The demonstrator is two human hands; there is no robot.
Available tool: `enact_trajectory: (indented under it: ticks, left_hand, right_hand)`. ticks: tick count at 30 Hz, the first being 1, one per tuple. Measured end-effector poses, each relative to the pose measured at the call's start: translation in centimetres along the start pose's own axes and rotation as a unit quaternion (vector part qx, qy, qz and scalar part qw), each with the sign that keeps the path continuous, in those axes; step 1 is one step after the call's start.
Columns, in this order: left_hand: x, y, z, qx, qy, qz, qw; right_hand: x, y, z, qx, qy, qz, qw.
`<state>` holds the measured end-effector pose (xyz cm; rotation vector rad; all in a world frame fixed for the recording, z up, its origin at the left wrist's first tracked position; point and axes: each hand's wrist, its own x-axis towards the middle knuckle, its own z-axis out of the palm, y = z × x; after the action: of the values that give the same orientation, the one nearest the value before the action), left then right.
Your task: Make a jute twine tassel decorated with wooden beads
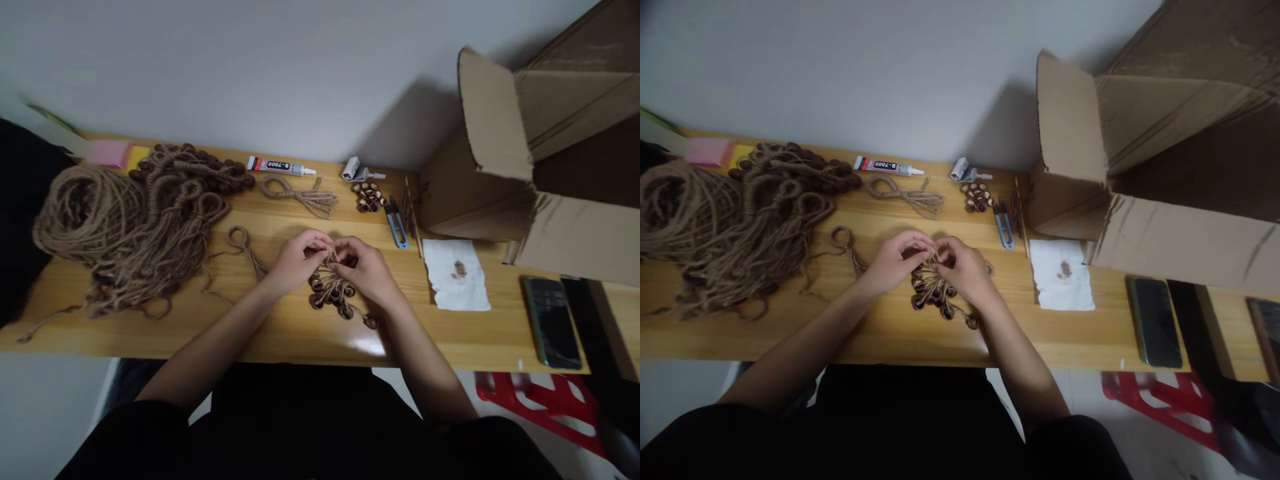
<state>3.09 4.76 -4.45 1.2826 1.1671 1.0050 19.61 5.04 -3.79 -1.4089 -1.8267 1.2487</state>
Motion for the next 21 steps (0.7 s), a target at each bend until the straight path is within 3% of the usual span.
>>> enact_trajectory:
  ticks: [7,21]
  left_hand:
    - [0.2,-0.6,-0.1,-0.048,0.023,-0.013,0.999]
    - [-0.1,-1.0,0.5,0.010,0.018,-0.002,1.000]
  right_hand:
    - [0.1,0.3,0.1,-0.021,0.016,0.009,1.000]
    - [0.1,-0.8,0.0,-0.087,0.031,-0.007,0.996]
